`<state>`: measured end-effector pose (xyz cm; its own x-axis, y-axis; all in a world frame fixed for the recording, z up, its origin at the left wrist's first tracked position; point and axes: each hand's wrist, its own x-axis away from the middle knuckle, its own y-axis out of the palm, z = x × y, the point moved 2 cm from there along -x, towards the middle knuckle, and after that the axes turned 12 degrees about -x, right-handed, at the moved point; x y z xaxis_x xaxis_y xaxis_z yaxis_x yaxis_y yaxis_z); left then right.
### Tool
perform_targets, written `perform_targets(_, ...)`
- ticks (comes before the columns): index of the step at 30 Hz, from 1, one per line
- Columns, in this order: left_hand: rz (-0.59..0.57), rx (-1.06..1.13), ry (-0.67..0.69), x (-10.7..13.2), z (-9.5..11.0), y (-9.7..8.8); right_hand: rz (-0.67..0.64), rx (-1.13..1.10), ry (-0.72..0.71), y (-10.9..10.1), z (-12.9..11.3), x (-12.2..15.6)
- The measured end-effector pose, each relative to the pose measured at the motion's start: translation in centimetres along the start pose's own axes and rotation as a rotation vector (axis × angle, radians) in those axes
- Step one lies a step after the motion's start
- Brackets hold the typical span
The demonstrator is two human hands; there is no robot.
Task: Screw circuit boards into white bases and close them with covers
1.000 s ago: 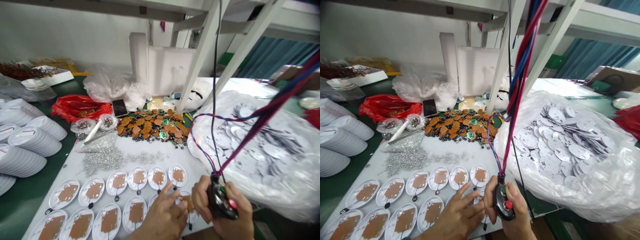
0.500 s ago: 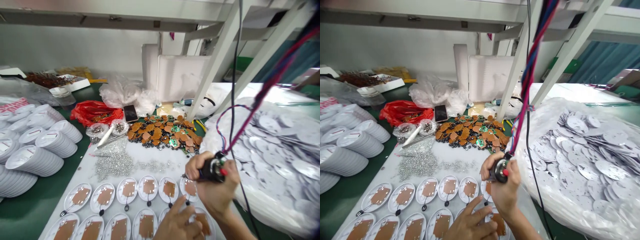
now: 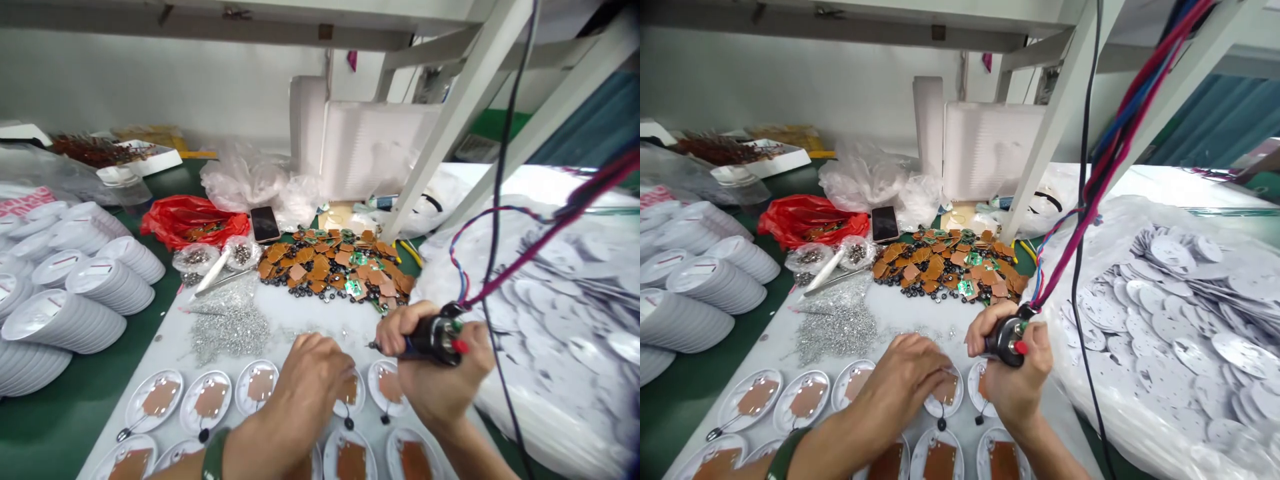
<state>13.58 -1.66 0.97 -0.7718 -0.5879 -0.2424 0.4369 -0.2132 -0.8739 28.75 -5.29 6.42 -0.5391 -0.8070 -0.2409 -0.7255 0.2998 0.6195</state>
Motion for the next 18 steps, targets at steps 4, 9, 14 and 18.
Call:
perform_targets(4, -0.014, 0.014, -0.077, -2.5, -0.5, 1.2, 0.009, -0.026, 0.016, 0.5, -0.6, 0.2)
perform_targets(9, -0.047, 0.057, -0.098, -4.0, 0.0, 2.0, 0.017, -0.065, 0.034, 0.5, -1.4, 0.6)
perform_targets(14, -0.067, 0.115, -0.070, -3.8, 0.6, 1.5, 0.039, -0.120, 0.095, 0.0, -2.3, 1.1)
perform_targets(18, -0.071, 0.175, -0.058, -3.3, 1.1, 1.4, 0.034, -0.154, 0.152, 0.0, -3.0, 1.2)
